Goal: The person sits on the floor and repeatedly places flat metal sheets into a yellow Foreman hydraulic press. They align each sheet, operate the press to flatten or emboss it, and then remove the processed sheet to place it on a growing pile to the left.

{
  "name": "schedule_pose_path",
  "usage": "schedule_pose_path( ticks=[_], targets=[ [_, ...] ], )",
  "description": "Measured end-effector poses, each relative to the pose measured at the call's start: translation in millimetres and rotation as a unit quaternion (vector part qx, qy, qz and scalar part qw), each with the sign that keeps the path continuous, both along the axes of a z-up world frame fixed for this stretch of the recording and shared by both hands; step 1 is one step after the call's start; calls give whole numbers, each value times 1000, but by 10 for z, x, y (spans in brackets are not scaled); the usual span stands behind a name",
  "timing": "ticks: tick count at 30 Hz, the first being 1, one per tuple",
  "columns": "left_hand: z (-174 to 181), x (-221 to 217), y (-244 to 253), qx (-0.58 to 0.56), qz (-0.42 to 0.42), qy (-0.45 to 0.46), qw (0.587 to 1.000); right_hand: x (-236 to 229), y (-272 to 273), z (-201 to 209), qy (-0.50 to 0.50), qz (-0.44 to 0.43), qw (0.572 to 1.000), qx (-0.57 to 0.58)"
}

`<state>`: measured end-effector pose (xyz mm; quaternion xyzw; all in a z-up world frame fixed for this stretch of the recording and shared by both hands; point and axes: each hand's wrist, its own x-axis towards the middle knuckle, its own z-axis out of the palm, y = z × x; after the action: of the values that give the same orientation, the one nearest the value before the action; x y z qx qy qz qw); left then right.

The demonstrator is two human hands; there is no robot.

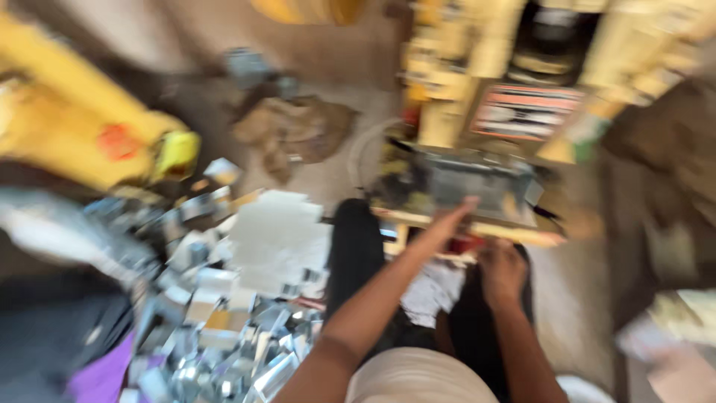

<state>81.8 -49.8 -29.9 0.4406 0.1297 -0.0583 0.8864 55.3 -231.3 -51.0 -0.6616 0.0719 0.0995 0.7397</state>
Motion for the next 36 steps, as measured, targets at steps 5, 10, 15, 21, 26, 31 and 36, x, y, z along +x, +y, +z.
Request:
schedule_pose_path(
  ticks=[5,10,15,21,26,31,36],
  targets=[
    [67,297,-170,-133,20,145,980,198,-93,-108,39,54,967,246],
    [26,53,-246,-164,-83,83,979,178,-321,-212,42,63,973,220],
    [74,-290,-52,62,-62,147,985,176,-530,-203,33,-1,980,194],
    [254,-609,327,319,-173,40,931,265,-772,193,86,51,966,239],
    [169,-535,705,143,-288,54,945,332,-778,363,-37,165,948,268],
    [145,-649,780,2,-224,26,974,286,-524,699,68,222,929,290],
    [377,-876,826,-147,-200,-151,957,196,-188,813,3,70,935,348]
  ],
)
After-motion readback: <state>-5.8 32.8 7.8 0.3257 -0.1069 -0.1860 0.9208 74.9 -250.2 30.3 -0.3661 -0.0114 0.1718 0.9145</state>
